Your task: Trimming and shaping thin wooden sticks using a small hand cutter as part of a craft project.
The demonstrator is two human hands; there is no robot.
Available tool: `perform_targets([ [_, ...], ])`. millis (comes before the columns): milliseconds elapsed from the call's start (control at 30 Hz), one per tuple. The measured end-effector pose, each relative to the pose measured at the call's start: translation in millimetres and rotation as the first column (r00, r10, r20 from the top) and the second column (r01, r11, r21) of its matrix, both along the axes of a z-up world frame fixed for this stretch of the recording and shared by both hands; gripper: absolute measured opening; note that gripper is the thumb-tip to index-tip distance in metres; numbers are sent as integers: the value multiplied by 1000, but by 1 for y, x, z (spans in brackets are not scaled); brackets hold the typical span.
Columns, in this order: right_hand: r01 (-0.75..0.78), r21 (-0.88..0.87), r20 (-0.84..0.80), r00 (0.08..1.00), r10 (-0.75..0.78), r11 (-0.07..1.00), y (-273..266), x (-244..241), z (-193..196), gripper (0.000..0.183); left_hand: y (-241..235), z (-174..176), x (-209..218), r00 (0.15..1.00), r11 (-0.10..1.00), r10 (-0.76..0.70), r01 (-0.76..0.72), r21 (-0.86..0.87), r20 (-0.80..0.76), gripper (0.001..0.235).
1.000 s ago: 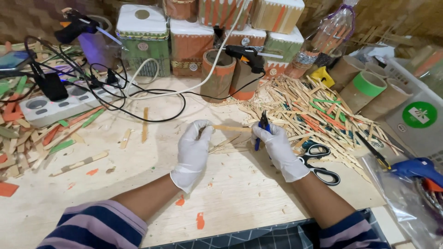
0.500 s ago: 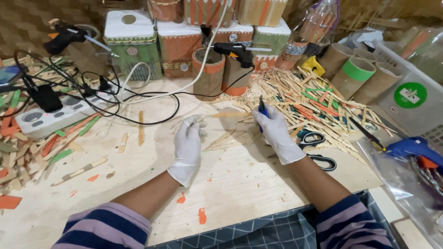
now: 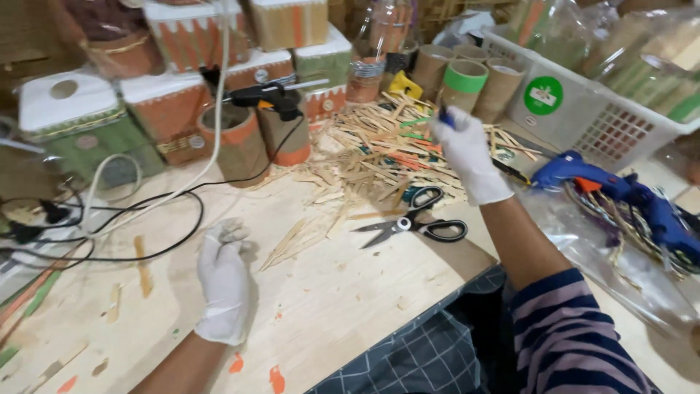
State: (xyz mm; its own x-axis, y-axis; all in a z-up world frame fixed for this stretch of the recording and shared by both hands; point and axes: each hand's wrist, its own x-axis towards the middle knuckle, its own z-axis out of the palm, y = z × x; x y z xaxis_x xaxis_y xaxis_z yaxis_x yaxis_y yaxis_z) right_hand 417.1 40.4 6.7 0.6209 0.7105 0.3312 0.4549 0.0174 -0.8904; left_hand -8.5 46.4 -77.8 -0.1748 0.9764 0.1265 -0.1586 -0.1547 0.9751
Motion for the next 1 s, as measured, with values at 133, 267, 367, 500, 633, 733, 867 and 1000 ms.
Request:
perform_targets([
  [133, 96, 85, -53, 994, -92, 992, -47, 44, 33, 3, 5, 0, -5, 999, 998, -49, 49, -27, -14, 39],
  [267, 169, -102, -112, 977, -180, 980, -60, 88, 18, 4, 8, -4, -6, 998, 997, -7, 3, -71, -68, 39],
  [367, 177, -180, -223, 951, -215, 968, -69, 90, 11, 1, 11, -13, -6, 996, 999, -20, 17, -41, -84, 39],
  [500, 104, -209, -375, 910, -178, 972, -73, 66, 9, 21, 9, -11, -10, 992, 997, -27, 18, -79, -121, 40],
  [633, 351, -502, 344, 920, -190, 790, -71, 80, -8, 43, 7, -9, -6, 994, 995, -21, 10, -94, -109, 39],
  [733, 325, -341, 409, 896, -172, 882, -61, 73, -17, 42, 2, 0, -5, 984, 999, -6, 0, -36, -179, 34],
  [867, 230, -461, 174, 970, -167, 857, -49, 37, -26, 45, 4, -2, 4, 947, 993, 109, -90, 76, -301, 35],
  [1000, -157, -327, -140, 983, 117, 932, -44, -29, -21, 41, -2, 14, -1, 688, 942, 258, -23, 335, -678, 34],
])
